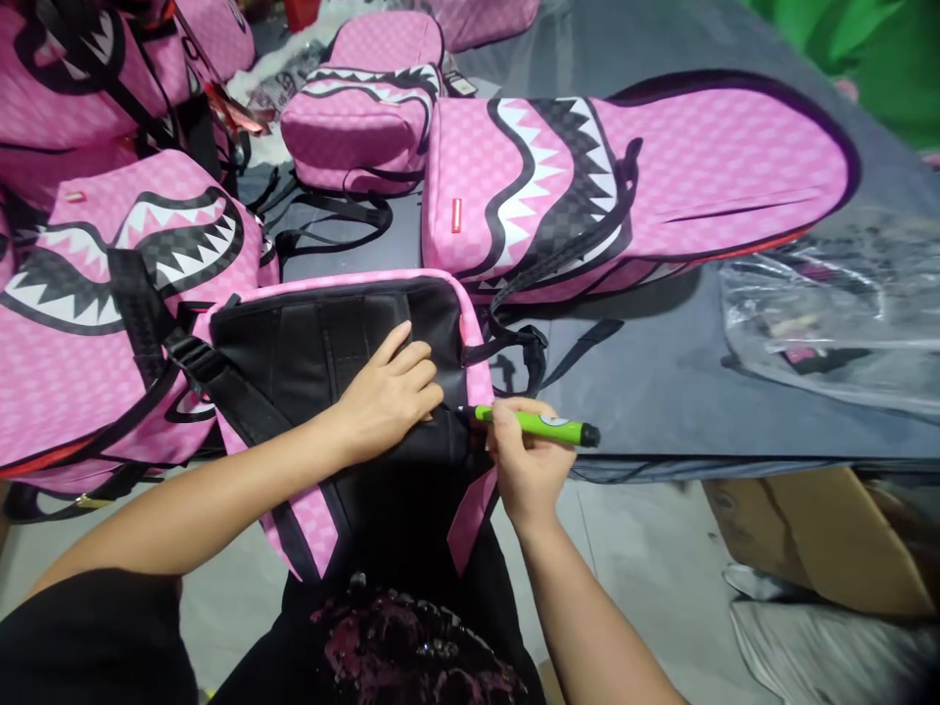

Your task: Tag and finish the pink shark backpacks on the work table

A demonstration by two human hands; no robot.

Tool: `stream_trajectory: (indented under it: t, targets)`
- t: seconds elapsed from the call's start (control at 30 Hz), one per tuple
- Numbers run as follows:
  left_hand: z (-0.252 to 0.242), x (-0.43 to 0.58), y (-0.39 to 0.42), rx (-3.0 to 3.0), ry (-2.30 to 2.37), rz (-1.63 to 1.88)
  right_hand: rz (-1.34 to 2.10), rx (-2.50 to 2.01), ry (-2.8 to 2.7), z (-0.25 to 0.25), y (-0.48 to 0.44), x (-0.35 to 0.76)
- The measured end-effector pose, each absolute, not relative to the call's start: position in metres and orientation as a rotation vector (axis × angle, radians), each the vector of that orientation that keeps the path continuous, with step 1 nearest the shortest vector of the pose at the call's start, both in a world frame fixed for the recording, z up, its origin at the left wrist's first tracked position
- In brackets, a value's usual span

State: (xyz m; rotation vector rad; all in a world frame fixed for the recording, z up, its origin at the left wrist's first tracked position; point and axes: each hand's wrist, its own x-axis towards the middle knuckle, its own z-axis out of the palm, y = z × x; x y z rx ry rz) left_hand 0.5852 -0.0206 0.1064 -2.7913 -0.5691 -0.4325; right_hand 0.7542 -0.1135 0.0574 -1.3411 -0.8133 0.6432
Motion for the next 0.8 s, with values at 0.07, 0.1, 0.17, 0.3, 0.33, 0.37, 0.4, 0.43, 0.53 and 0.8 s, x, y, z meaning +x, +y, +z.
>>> stream_trajectory:
  t: [0.07, 0.1, 0.17, 0.3, 0.33, 0.37, 0.4, 0.43, 0.53, 0.8]
  targets:
    - [0.101, 0.586, -0.021, -2.774, -0.553, -0.481, 0.599, -1.395, -0.852, 0.058, -0.111, 0.756]
    - [0.099, 0.586, -0.021, -2.767, -0.53, -0.525, 0.578, -1.425, -0.878, 0.059, -0.109, 0.757]
    - [0.094, 0.584, -0.023, -2.753, -0.481, -0.621, 0.541, -1.483, -0.949, 0.06, -0.108, 0.759]
    - [0.089, 0.578, -0.027, -2.753, -0.458, -0.671, 0.509, -1.534, -1.038, 0.062, -0.108, 0.762]
    - [0.089, 0.577, -0.028, -2.762, -0.461, -0.662, 0.518, -1.534, -1.04, 0.063, -0.108, 0.762]
    - [0.089, 0.577, -0.028, -2.773, -0.465, -0.651, 0.528, -1.533, -1.044, 0.063, -0.108, 0.762]
    - [0.089, 0.577, -0.029, -2.783, -0.468, -0.642, 0.537, -1.531, -1.053, 0.063, -0.108, 0.762]
    - [0.09, 0.577, -0.028, -2.791, -0.471, -0.636, 0.54, -1.531, -1.069, 0.063, -0.107, 0.762]
    - [0.09, 0.579, -0.028, -2.79, -0.477, -0.652, 0.489, -1.538, -1.169, 0.064, -0.103, 0.762]
    - [0.087, 0.582, -0.025, -2.767, -0.473, -0.699, 0.331, -1.571, -1.377, 0.066, -0.099, 0.769]
